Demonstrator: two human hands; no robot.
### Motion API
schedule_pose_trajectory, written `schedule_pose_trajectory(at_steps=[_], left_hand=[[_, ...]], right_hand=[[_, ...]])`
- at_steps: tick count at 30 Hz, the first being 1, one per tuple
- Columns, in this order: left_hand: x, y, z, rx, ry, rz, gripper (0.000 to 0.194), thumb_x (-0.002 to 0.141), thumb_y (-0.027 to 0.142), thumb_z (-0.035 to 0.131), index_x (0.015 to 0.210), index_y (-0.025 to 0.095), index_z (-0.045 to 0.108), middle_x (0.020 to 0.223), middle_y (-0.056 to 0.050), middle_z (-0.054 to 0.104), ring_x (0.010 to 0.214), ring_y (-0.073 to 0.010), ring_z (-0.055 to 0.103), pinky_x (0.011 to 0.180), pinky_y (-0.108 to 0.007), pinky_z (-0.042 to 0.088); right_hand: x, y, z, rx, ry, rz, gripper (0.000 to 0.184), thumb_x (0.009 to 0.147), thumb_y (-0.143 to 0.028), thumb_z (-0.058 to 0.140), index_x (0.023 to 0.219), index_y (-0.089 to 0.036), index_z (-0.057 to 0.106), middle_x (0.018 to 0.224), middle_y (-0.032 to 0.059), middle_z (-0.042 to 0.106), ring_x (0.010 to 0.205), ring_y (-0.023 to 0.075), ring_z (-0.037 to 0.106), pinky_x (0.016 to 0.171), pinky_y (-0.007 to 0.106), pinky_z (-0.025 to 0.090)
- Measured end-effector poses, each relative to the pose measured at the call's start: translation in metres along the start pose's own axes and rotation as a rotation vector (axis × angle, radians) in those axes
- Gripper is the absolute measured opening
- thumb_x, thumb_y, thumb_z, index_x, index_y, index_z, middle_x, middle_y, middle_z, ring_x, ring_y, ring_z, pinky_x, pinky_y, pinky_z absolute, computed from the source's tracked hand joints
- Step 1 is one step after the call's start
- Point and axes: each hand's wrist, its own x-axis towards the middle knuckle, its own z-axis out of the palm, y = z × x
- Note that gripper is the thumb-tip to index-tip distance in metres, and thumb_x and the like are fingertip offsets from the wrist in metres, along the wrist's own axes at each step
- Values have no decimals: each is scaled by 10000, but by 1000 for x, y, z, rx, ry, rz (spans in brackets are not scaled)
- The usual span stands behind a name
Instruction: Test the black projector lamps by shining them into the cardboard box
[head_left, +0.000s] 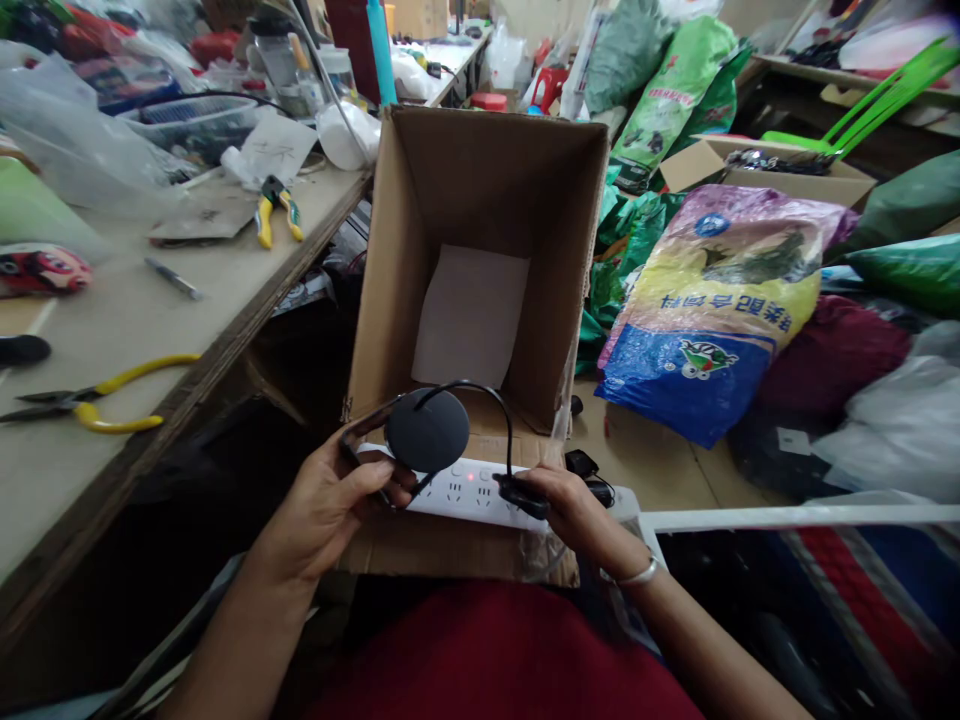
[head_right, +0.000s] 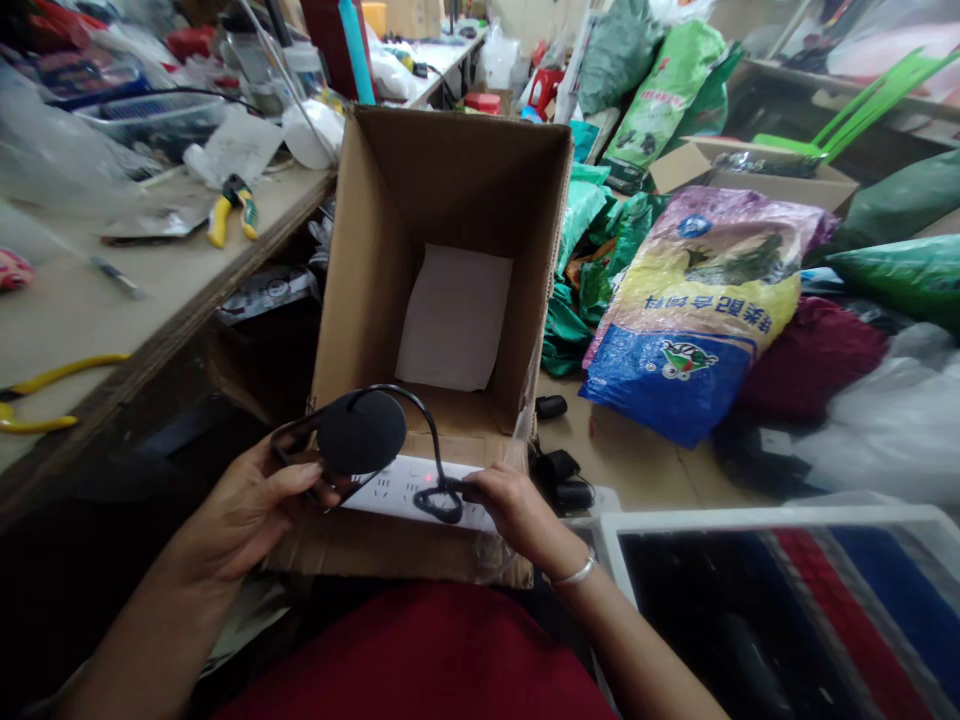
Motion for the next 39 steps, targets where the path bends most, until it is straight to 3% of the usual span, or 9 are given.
schedule_pose_trajectory(at_steps=[9,13,17,23,32,36,39], left_hand=[[21,-22,8,-208,-163,125,618,692,62,694,1248,258,510,795,14,642,595,-106,580,518,-217,506],[40,-30,17,-276,-133,130,630,646,47,717,1207,287,559,696,49,612,538,-77,546,501,-180,488],[48,-37,22,-315,-100,130,634,617,46,723,1182,295,580,741,43,617,534,-74,530,477,-173,476],[47,-46,22,-316,-67,67,612,581,78,758,1137,276,599,722,36,603,537,-89,533,453,-183,464],[43,-45,19,-326,-107,21,585,600,115,771,1128,282,584,680,37,618,512,-87,544,478,-193,448],[40,-47,19,-281,-108,42,558,623,122,756,1125,279,570,725,23,637,540,-105,554,485,-214,458],[37,-51,21,-131,-82,110,518,648,138,748,1114,261,560,786,12,643,591,-130,573,499,-239,480]], right_hand=[[-16,10,30,63,35,-53,183,886,-107,464,967,-163,618,869,87,679,772,192,604,685,306,497],[-19,16,37,159,80,-28,223,890,-102,459,1043,-193,592,989,87,678,888,198,617,828,347,465],[-18,15,40,223,108,34,168,874,-139,499,977,-202,616,951,77,684,877,206,612,840,362,452],[-17,22,50,213,176,67,144,822,-116,516,897,-188,615,866,79,672,819,214,594,723,329,477],[-14,18,48,150,256,21,261,761,-71,504,951,-198,628,923,97,653,868,237,593,761,361,502],[-12,17,51,120,260,34,221,815,-98,482,912,-211,646,900,89,651,844,232,576,721,348,495],[-10,17,54,120,345,55,166,845,-161,494,821,-214,649,803,69,652,764,220,567,673,338,483]])
